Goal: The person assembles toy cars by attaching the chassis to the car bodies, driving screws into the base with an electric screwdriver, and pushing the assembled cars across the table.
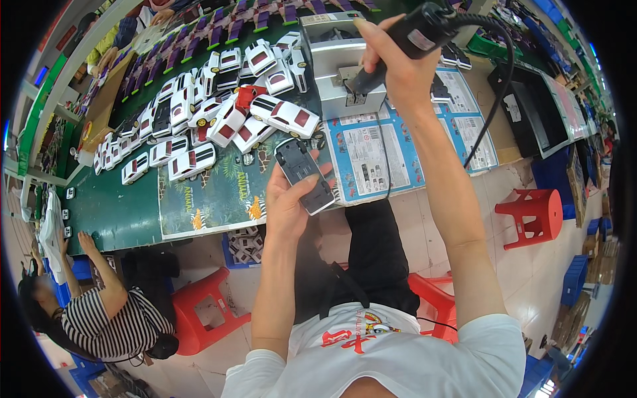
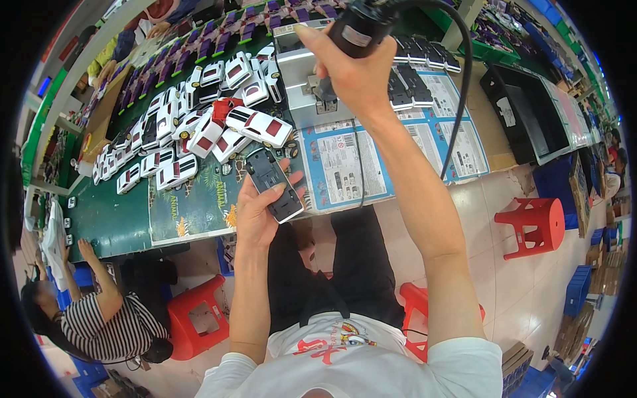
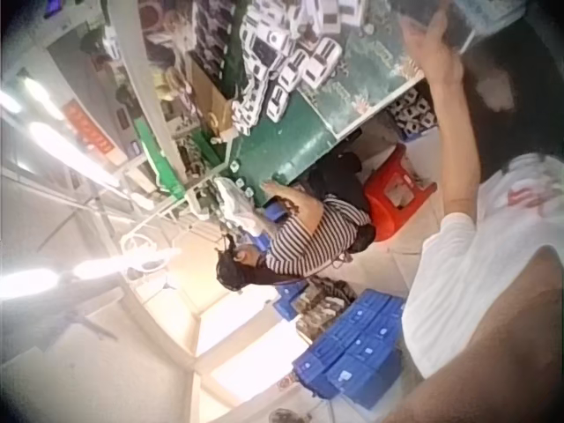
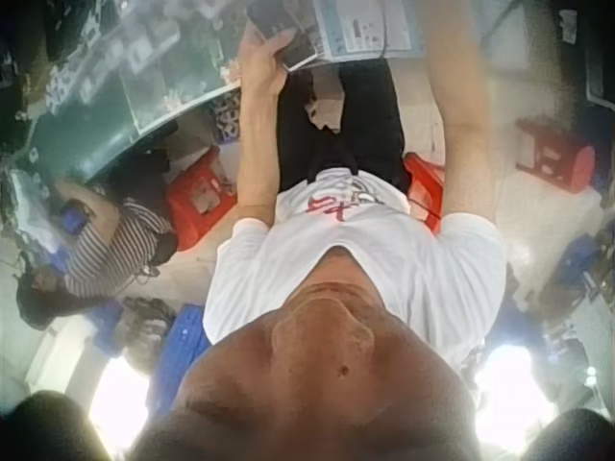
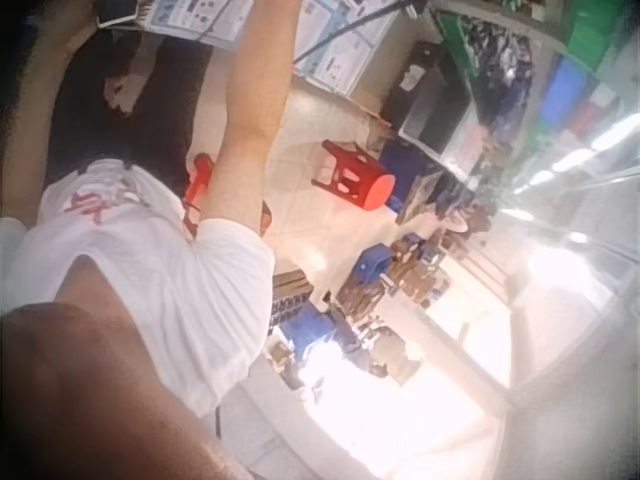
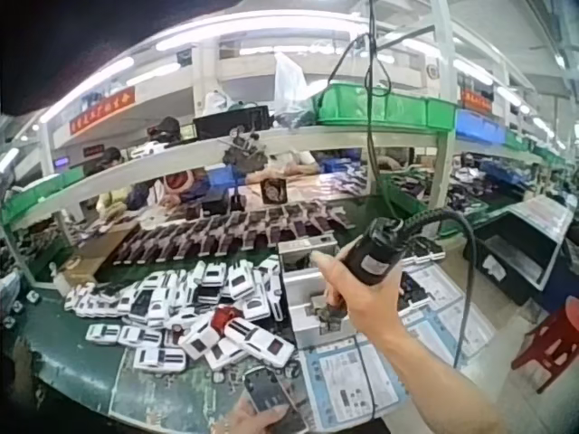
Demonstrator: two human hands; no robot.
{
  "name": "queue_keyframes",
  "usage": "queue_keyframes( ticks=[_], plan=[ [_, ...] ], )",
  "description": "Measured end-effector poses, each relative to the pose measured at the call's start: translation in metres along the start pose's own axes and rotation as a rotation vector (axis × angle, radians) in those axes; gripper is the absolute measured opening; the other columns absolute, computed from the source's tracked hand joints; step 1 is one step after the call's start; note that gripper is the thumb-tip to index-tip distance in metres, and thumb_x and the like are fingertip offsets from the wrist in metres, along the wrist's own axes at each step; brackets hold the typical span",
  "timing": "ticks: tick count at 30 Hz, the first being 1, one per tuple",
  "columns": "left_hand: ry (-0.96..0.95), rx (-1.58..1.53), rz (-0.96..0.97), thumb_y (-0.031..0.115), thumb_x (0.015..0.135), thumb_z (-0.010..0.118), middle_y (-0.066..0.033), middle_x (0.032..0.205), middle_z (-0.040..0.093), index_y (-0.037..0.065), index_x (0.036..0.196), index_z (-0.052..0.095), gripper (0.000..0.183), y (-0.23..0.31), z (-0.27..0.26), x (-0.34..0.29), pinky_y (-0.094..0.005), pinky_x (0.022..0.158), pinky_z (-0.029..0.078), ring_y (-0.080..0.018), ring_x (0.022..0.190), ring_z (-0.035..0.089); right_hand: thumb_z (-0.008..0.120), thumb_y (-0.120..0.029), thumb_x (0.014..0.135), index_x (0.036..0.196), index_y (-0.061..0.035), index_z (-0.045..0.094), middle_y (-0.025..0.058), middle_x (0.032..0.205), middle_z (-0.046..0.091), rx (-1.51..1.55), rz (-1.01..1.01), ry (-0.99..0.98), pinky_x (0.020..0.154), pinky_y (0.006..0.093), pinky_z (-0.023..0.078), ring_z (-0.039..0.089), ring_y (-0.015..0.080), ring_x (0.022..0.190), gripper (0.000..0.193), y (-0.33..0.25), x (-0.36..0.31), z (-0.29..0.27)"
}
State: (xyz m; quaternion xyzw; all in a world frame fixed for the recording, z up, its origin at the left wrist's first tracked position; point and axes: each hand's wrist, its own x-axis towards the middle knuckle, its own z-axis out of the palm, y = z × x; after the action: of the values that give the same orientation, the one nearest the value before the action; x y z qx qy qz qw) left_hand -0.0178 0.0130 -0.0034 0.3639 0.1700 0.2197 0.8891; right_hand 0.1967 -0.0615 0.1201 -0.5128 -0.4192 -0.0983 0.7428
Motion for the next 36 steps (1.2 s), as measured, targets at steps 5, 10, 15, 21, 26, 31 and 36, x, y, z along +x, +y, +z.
queue_keyframes(
  ticks=[5, 10, 15, 21, 26, 31, 36],
  plan=[
    [0.02, -0.08, -0.028, -0.01, 0.081, 0.061, -0.0229, 0.127, 0.059, 0.003, 0.129, 0.047, 0.052, 0.0, -0.004, 0.003, -0.052, 0.089, 0.06, -0.0361, 0.109, 0.066, 0.076, -0.011, 0.086, 0.068, -0.0034, 0.061, 0.0004, 0.054, 0.057, -0.009, 0.204, 0.003, 0.039, 0.0241, 0.04, 0.051, 0.0079, 0.041, 0.025, -0.011, 0.011, 0.014],
    [0.076, -0.254, -0.036, -0.014, 0.078, 0.061, -0.0184, 0.121, 0.061, 0.005, 0.129, 0.049, 0.056, -0.003, -0.012, 0.003, -0.0554, 0.091, 0.058, -0.0296, 0.107, 0.064, 0.073, -0.015, 0.086, 0.071, -0.0044, 0.058, 0.0032, 0.053, 0.051, 0.244, 0.365, -0.102, 0.046, 0.028, 0.04, 0.047, 0.0116, 0.042, 0.023, -0.031, -0.018, 0.008],
    [0.057, -0.233, -0.035, -0.017, 0.075, 0.061, -0.0145, 0.123, 0.057, 0.01, 0.127, 0.046, 0.061, -0.003, -0.012, 0.007, -0.0521, 0.086, 0.061, -0.0273, 0.11, 0.061, 0.072, -0.01, 0.085, 0.082, -0.0008, 0.055, 0.0069, 0.056, 0.054, 0.638, 0.408, -0.127, 0.047, 0.0296, 0.046, 0.05, 0.0143, 0.043, 0.019, -0.074, -0.078, 0.01],
    [0.046, -0.229, -0.027, -0.018, 0.074, 0.06, -0.0129, 0.12, 0.06, 0.009, 0.127, 0.047, 0.061, -0.006, -0.019, 0.012, -0.0499, 0.085, 0.061, -0.0256, 0.105, 0.064, 0.06, -0.014, 0.091, 0.086, -0.0045, 0.047, 0.0065, 0.059, 0.048, 0.446, 0.377, -0.287, 0.052, 0.0329, 0.046, 0.048, 0.0164, 0.047, 0.017, -0.07, -0.101, 0.019],
    [0.019, -0.214, -0.036, -0.018, 0.073, 0.06, -0.0123, 0.118, 0.061, 0.006, 0.124, 0.049, 0.057, -0.007, -0.019, 0.012, -0.0465, 0.084, 0.061, -0.0249, 0.105, 0.065, 0.065, -0.009, 0.088, 0.082, -0.0037, 0.047, 0.0084, 0.06, 0.051, 0.392, 0.459, -0.257, 0.051, 0.0313, 0.046, 0.049, 0.0149, 0.048, 0.02, -0.068, -0.108, 0.027],
    [0.078, -0.27, -0.071, -0.018, 0.073, 0.06, -0.0121, 0.115, 0.062, 0.005, 0.122, 0.051, 0.055, -0.001, -0.01, 0.01, -0.0437, 0.084, 0.06, -0.0252, 0.103, 0.066, 0.075, -0.007, 0.082, 0.08, -0.004, 0.052, 0.0058, 0.064, 0.056, 0.471, 0.422, -0.315, 0.052, 0.0263, 0.043, 0.051, 0.0105, 0.052, 0.023, -0.06, -0.112, 0.033],
    [0.113, -0.326, -0.115, -0.016, 0.075, 0.06, -0.0113, 0.11, 0.064, 0.004, 0.12, 0.054, 0.05, 0.004, -0.007, 0.007, -0.0414, 0.083, 0.06, -0.0251, 0.098, 0.067, 0.078, -0.009, 0.078, 0.078, -0.0036, 0.047, 0.0086, 0.06, 0.056, 0.507, 0.408, -0.437, 0.052, 0.0285, 0.046, 0.052, 0.0143, 0.05, 0.031, -0.056, -0.107, 0.033]
  ],
)
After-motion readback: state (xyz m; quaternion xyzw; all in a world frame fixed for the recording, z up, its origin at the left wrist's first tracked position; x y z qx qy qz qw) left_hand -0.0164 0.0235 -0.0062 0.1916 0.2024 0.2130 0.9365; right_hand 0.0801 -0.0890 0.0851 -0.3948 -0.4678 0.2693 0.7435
